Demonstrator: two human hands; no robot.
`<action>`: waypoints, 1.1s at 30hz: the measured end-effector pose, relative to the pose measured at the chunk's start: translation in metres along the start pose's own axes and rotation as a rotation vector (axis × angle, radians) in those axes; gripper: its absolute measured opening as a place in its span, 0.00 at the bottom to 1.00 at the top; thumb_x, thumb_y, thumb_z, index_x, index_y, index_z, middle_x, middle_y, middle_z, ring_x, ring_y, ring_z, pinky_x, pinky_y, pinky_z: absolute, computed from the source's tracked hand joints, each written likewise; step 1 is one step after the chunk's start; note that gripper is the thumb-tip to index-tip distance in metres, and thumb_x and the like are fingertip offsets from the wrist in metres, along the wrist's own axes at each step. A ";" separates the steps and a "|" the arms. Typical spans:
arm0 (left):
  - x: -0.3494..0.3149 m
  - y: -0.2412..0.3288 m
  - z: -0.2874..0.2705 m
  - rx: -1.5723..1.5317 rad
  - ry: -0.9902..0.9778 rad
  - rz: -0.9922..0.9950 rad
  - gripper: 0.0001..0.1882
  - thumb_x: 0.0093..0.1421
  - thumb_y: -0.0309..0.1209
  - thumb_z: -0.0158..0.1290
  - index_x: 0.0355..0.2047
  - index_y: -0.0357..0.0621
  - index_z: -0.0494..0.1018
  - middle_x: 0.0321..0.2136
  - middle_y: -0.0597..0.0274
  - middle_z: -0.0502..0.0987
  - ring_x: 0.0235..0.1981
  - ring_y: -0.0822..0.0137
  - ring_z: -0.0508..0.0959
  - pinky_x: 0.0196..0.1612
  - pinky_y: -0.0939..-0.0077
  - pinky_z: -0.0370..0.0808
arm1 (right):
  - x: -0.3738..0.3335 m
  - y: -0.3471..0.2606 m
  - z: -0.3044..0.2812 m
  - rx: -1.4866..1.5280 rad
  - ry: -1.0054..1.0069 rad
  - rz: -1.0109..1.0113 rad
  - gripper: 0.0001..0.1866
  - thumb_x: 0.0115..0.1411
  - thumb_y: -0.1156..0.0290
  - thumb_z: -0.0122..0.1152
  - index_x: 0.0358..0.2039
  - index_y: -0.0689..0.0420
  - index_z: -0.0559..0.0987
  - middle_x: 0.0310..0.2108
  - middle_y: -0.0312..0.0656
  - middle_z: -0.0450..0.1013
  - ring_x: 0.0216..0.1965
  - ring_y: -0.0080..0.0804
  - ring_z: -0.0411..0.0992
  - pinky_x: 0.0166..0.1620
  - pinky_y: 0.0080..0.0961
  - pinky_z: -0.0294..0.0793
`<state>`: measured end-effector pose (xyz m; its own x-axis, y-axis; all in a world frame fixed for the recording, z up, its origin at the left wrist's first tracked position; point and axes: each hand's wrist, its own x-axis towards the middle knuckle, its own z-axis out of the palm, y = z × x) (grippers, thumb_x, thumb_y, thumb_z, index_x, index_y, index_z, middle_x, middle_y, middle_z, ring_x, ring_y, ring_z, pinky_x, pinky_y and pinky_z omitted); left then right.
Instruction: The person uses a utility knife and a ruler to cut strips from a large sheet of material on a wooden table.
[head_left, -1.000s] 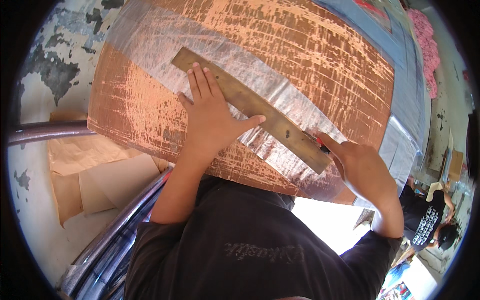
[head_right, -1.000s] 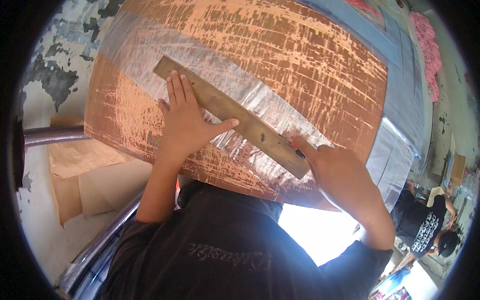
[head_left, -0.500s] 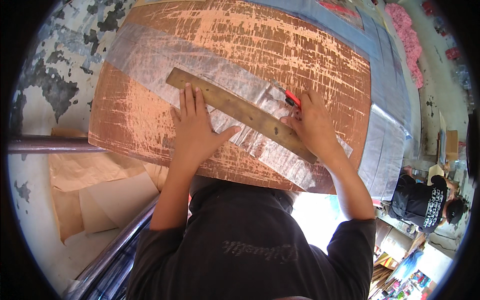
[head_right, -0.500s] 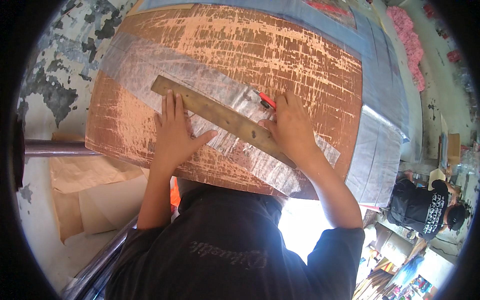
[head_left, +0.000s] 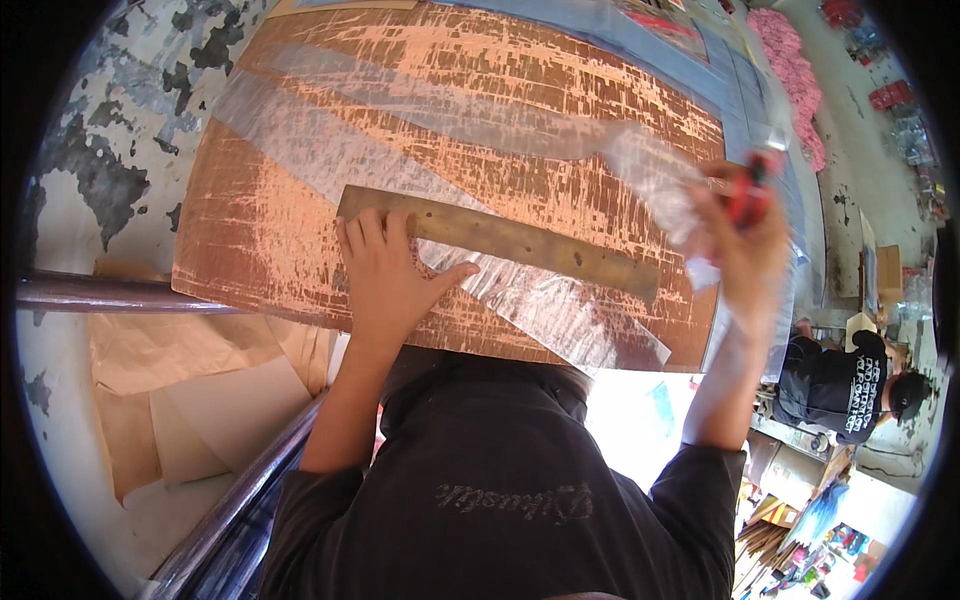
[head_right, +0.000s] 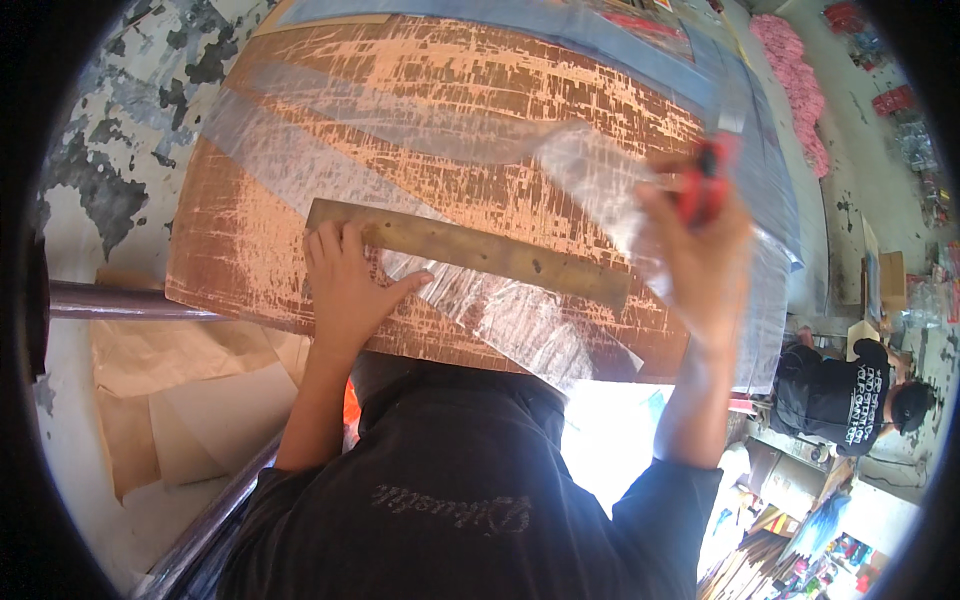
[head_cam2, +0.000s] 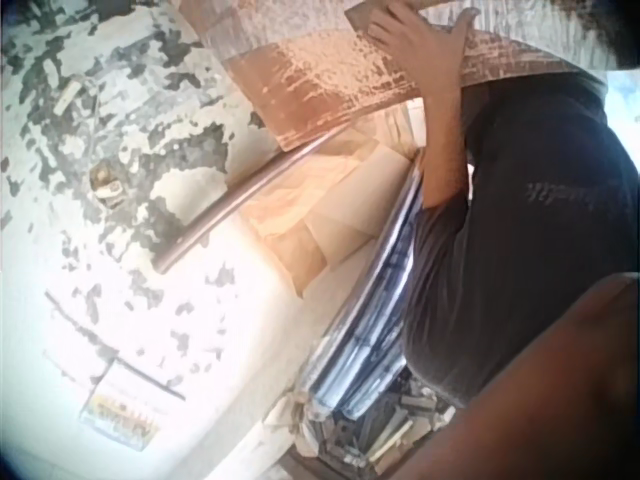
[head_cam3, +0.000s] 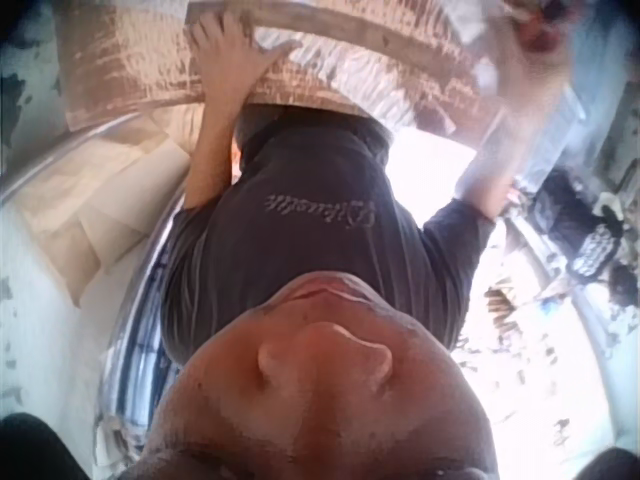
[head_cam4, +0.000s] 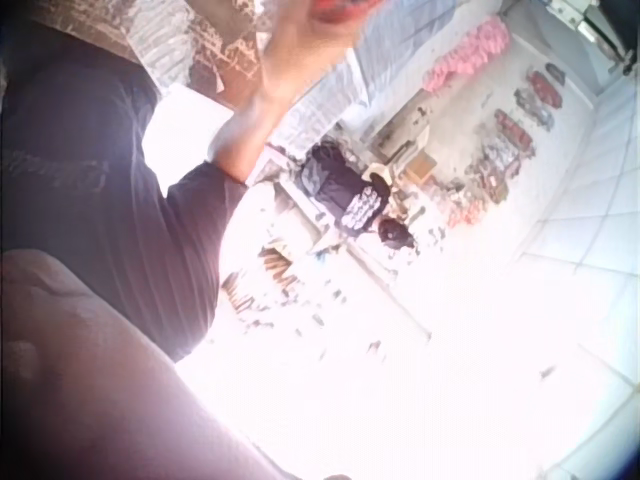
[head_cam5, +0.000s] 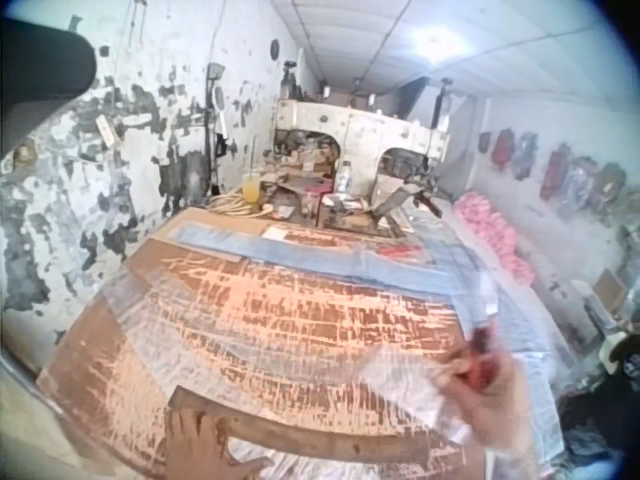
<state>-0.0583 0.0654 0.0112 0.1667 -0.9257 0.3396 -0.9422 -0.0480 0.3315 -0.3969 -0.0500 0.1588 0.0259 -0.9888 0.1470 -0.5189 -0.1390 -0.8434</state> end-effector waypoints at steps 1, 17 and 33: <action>0.001 0.001 0.000 -0.008 -0.001 0.014 0.52 0.50 0.61 0.76 0.64 0.39 0.73 0.52 0.44 0.71 0.55 0.43 0.69 0.62 0.43 0.69 | -0.010 -0.009 -0.027 0.026 0.067 -0.022 0.18 0.67 0.71 0.77 0.54 0.59 0.82 0.35 0.33 0.81 0.24 0.12 0.71 0.25 0.16 0.67; 0.056 -0.047 -0.021 -0.426 -0.457 0.160 0.35 0.46 0.37 0.83 0.50 0.46 0.75 0.62 0.53 0.71 0.67 0.46 0.70 0.67 0.52 0.73 | -0.533 0.095 -0.361 -0.733 1.090 0.934 0.22 0.75 0.61 0.69 0.62 0.60 0.79 0.45 0.41 0.83 0.38 0.24 0.75 0.38 0.24 0.74; -0.005 -0.070 -0.072 -0.361 -0.265 0.261 0.31 0.40 0.37 0.82 0.47 0.50 0.85 0.46 0.60 0.86 0.49 0.51 0.84 0.56 0.56 0.78 | -0.231 0.151 -0.075 -0.193 0.163 0.572 0.18 0.80 0.58 0.61 0.48 0.64 0.77 0.33 0.44 0.83 0.31 0.32 0.86 0.31 0.27 0.84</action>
<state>0.0280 0.1008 0.0495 -0.1841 -0.9549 0.2329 -0.7748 0.2868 0.5634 -0.5450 0.1612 0.0360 -0.4248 -0.8805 -0.2105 -0.5573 0.4376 -0.7056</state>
